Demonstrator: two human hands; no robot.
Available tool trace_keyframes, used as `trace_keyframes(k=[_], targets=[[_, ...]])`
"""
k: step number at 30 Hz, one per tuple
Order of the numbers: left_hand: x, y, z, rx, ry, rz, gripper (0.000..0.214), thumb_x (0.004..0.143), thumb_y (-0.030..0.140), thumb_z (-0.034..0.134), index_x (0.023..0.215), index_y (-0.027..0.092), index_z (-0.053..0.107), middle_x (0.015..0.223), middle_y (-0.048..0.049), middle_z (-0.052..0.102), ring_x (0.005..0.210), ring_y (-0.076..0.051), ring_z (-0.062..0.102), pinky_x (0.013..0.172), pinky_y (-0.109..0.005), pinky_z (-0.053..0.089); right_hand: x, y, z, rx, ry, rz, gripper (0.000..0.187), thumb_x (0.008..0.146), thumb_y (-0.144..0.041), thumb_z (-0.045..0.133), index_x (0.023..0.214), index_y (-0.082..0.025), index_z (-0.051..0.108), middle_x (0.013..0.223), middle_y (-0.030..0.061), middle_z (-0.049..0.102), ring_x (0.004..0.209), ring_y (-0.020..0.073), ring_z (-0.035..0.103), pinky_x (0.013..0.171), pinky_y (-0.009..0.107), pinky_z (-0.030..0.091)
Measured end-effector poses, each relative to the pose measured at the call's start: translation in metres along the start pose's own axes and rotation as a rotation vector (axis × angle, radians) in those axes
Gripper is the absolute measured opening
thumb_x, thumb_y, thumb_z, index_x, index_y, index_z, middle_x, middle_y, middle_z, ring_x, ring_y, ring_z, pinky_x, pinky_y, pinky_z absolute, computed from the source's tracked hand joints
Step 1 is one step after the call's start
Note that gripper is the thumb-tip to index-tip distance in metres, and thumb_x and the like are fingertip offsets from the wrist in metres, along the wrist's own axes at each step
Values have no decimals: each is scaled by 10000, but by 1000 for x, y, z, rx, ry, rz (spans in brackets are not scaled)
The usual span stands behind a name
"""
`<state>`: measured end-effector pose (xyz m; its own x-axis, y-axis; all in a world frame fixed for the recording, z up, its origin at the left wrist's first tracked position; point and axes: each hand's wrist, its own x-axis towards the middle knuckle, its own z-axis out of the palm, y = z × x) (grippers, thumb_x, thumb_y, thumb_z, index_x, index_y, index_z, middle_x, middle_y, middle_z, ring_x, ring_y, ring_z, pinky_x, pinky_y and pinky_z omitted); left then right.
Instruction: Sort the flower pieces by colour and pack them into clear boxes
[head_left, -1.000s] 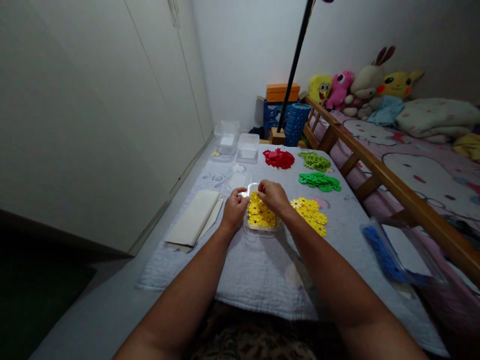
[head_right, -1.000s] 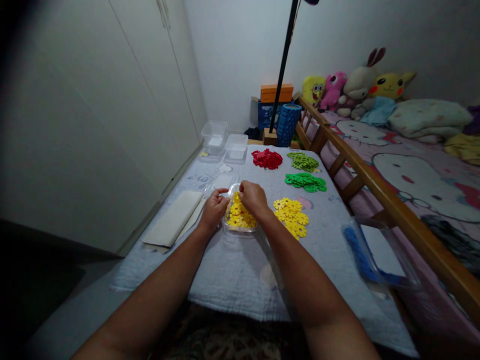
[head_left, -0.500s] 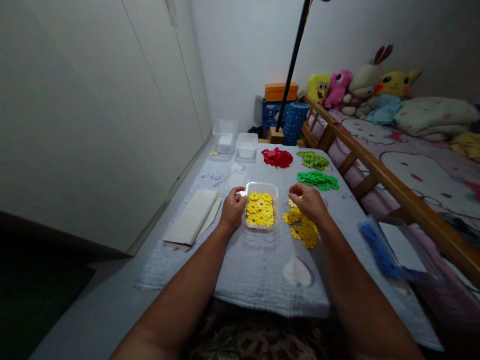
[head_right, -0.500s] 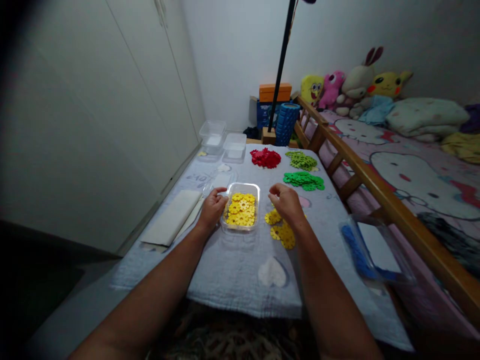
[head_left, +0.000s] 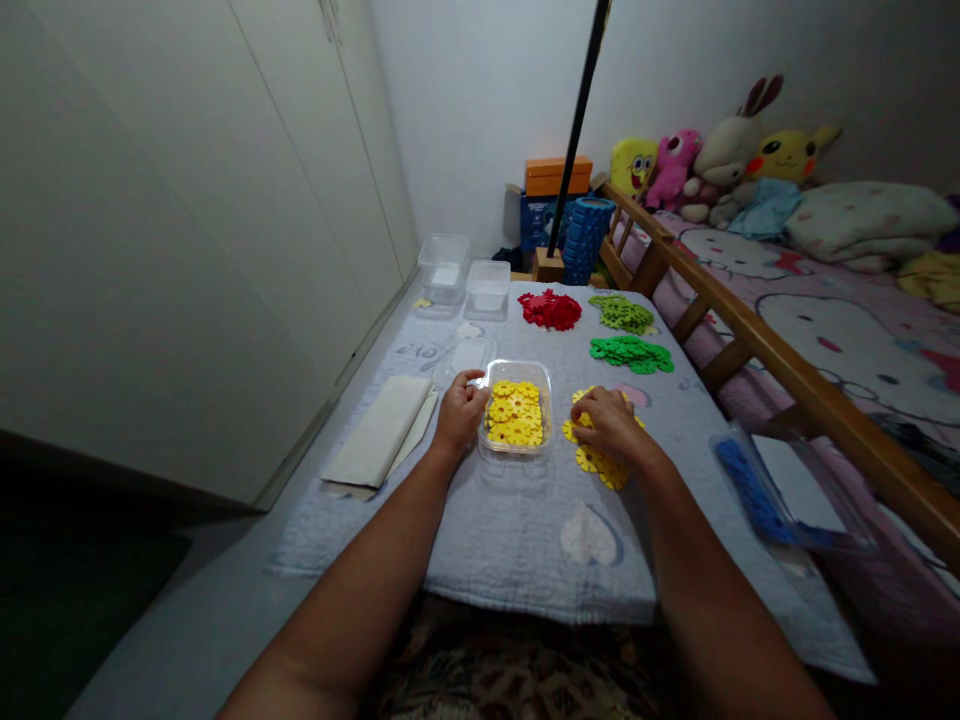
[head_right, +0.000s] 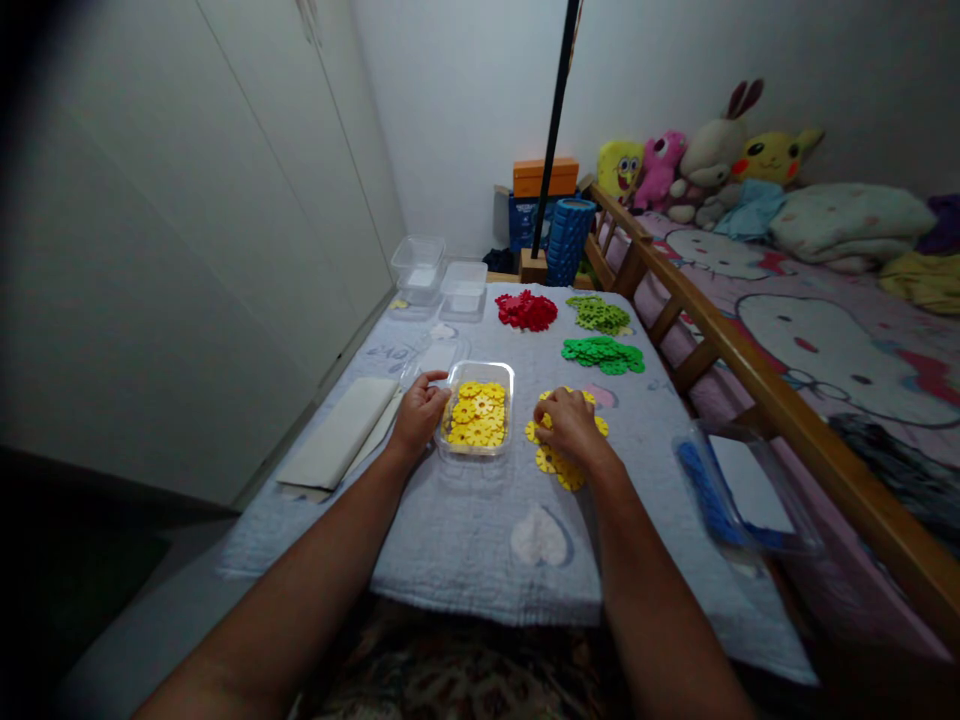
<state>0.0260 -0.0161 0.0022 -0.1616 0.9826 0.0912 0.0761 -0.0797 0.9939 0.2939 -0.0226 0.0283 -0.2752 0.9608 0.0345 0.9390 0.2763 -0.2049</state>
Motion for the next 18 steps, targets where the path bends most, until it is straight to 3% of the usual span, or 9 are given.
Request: trace_keyframes(k=[8, 15, 18], targets=[[1, -2, -1, 2, -17, 0, 392, 798, 357, 619, 1142, 170, 595, 569, 105, 377, 515, -105, 356, 533, -218, 291, -10, 19, -1, 31, -3, 49, 369, 767, -273, 742, 1136, -250, 740, 1165, 105, 634, 1140, 312, 501, 927, 390, 361], [1, -3, 0, -10, -16, 0, 383, 804, 350, 621, 1141, 172, 592, 568, 107, 368, 511, -103, 344, 534, -220, 291, -10, 26, -1, 174, 28, 15, 252, 704, -210, 708, 956, -224, 725, 1055, 90, 659, 1057, 276, 545, 898, 370, 409], [1, -2, 0, -17, -17, -3, 376, 807, 345, 621, 1138, 170, 592, 571, 105, 376, 511, -103, 343, 533, -222, 289, -8, 30, -10, 403, -74, 7, 102, 730, -220, 608, 805, -204, 675, 870, 48, 670, 851, 211, 596, 753, 314, 437]])
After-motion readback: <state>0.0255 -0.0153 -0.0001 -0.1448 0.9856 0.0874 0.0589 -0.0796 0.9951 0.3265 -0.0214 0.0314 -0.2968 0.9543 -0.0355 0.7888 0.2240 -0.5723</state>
